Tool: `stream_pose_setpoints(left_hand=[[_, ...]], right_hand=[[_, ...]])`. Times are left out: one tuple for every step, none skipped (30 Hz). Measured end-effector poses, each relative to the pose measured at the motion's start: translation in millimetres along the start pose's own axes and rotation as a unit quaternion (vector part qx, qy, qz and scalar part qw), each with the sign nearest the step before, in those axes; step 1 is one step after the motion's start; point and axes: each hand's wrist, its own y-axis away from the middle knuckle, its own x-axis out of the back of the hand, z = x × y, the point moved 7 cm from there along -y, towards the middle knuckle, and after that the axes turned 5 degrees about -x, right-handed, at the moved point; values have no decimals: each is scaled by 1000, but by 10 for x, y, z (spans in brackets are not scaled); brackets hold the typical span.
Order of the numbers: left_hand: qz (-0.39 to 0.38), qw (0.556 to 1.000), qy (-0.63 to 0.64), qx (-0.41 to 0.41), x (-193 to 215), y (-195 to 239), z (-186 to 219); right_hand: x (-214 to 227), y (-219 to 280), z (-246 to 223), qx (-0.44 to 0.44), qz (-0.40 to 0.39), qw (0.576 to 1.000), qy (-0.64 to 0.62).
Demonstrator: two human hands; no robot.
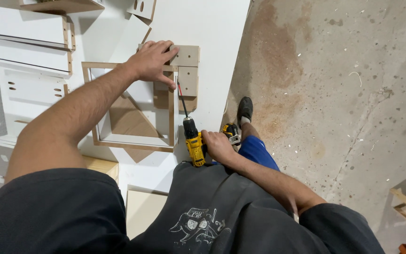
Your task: Assembling wooden drawer frames using a power drill and screws
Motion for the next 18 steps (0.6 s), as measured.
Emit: stream_pose_setpoints(left_hand=[[0, 1000, 0, 0, 9, 10, 12], [-12, 1000, 8, 15, 4, 16, 8], [-23, 999, 17, 30, -2, 23, 3], [-23, 999, 16, 30, -20, 14, -19], [-22, 999, 12, 24, -36, 3, -32], [-22, 1000, 8, 17, -47, -9, -39], [-22, 1000, 7, 17, -4, 3, 0], [-41, 999, 11, 30, 9, 15, 19], [-59, 997, 14, 42, 23, 26, 36], [-60, 997, 13, 41, 50, 61, 62], [-47, 998, 5, 39, 97, 93, 85], [-34, 999, -3, 37, 143, 131, 101], [-34, 999, -3, 36, 150, 133, 87], [-28, 999, -3, 27, 150, 137, 93], [-23, 1000, -2, 17, 152, 138, 97], [-24, 1000, -1, 17, 122, 126, 68], [-22, 1000, 0, 19, 96, 114, 35], [-19, 1000, 1, 21, 75, 93, 4]], right_hand=[[3, -10, -9, 0, 0, 1000, 0], [-7, -17, -4, -8, -11, 1000, -1], [-17, -25, 1, -16, -21, 1000, -2], [-18, -37, 1, -16, -21, 1000, -2], [-12, -50, -3, -13, -15, 1000, 2], [-1, -60, -8, -10, -9, 1000, 6], [-14, -71, -10, -10, -8, 1000, 6], [-26, -81, -7, -16, -5, 1000, 6], [-38, -95, -1, -21, -3, 1000, 7], [-49, -73, -4, -22, -2, 1000, 7], [15, -47, -58, 8, 62, 993, 98], [66, -15, -123, 39, 125, 973, 189], [91, -42, -135, 39, 125, 973, 189], [111, -49, -154, 35, 124, 973, 190], [132, -59, -170, 31, 124, 973, 190], [120, -59, -170, 30, 123, 974, 190], [106, -58, -171, 30, 122, 972, 198], [92, -61, -165, 30, 121, 970, 206]])
